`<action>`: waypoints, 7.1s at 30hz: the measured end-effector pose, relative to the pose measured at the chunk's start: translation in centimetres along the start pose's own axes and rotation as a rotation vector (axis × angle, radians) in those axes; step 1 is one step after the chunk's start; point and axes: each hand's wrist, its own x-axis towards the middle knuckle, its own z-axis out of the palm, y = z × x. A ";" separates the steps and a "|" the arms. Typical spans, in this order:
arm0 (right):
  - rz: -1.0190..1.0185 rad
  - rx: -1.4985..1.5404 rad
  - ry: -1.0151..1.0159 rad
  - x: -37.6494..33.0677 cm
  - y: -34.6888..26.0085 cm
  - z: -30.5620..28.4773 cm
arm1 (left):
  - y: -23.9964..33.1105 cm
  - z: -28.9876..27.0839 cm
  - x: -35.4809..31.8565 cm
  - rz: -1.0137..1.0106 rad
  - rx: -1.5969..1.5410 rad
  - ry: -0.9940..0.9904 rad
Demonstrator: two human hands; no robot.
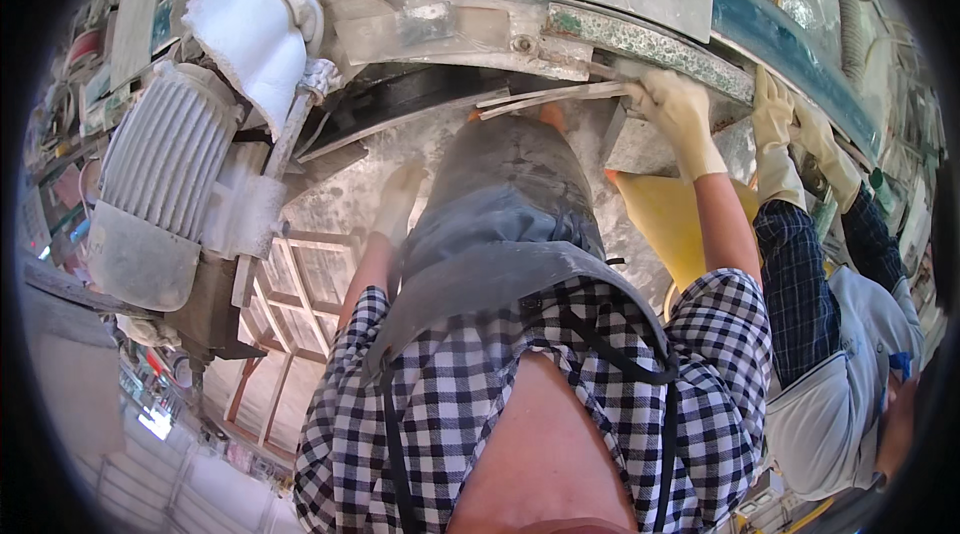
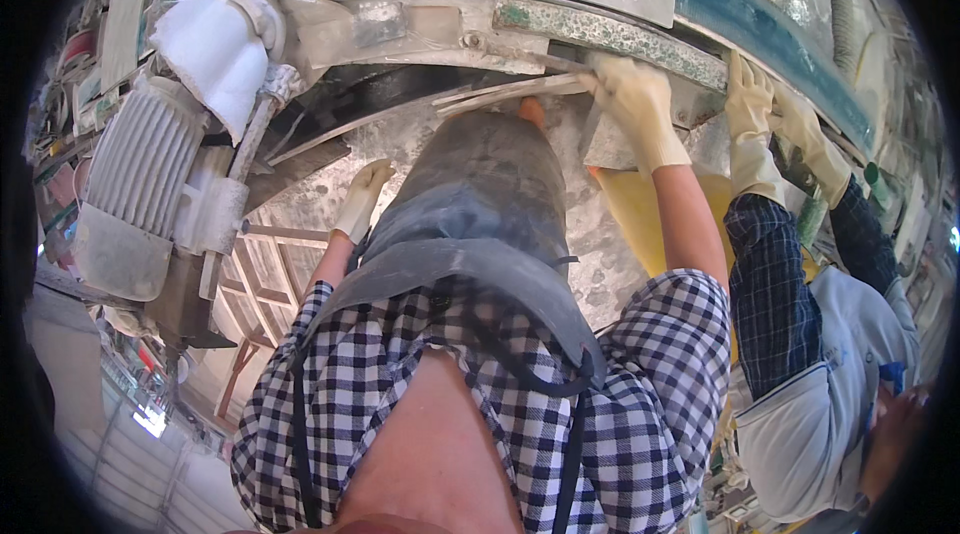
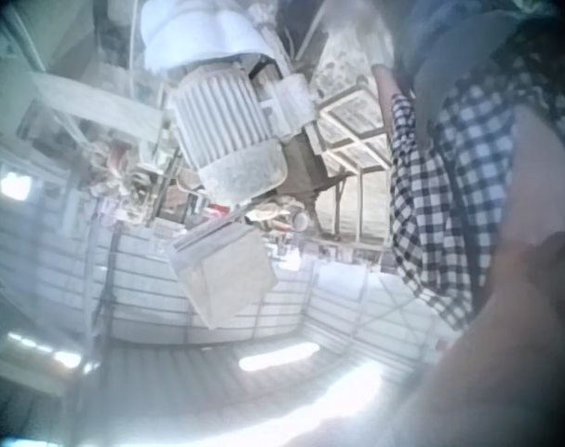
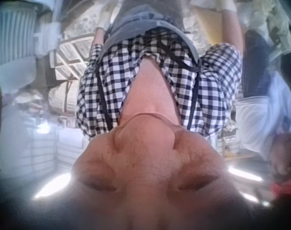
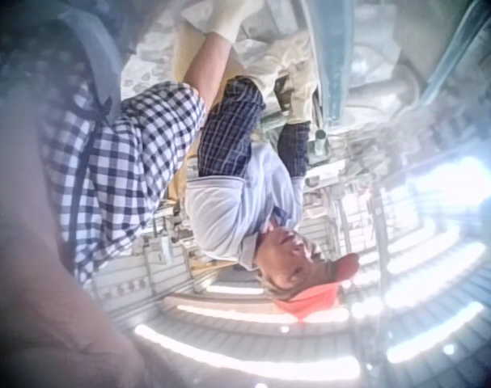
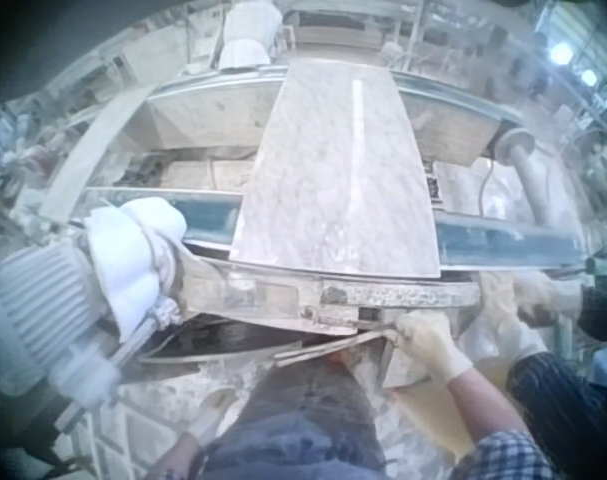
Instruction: The person uses a wrench to tighten bolts on a large industrial machine, then handles a large translucent sheet, placing it on the machine and adjusting its position.
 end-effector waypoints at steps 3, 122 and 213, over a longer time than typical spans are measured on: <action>0.312 0.450 -0.254 -2.7 -3.1 0.2 | 0.1 0.3 -0.4 0.086 -0.007 0.040; 0.754 1.070 0.264 0.5 3.9 -3.9 | 30.9 21.6 8.6 1.291 0.039 0.460; 0.697 0.166 0.119 1.6 8.6 -1.9 | 26.3 -0.4 11.2 0.817 0.743 0.649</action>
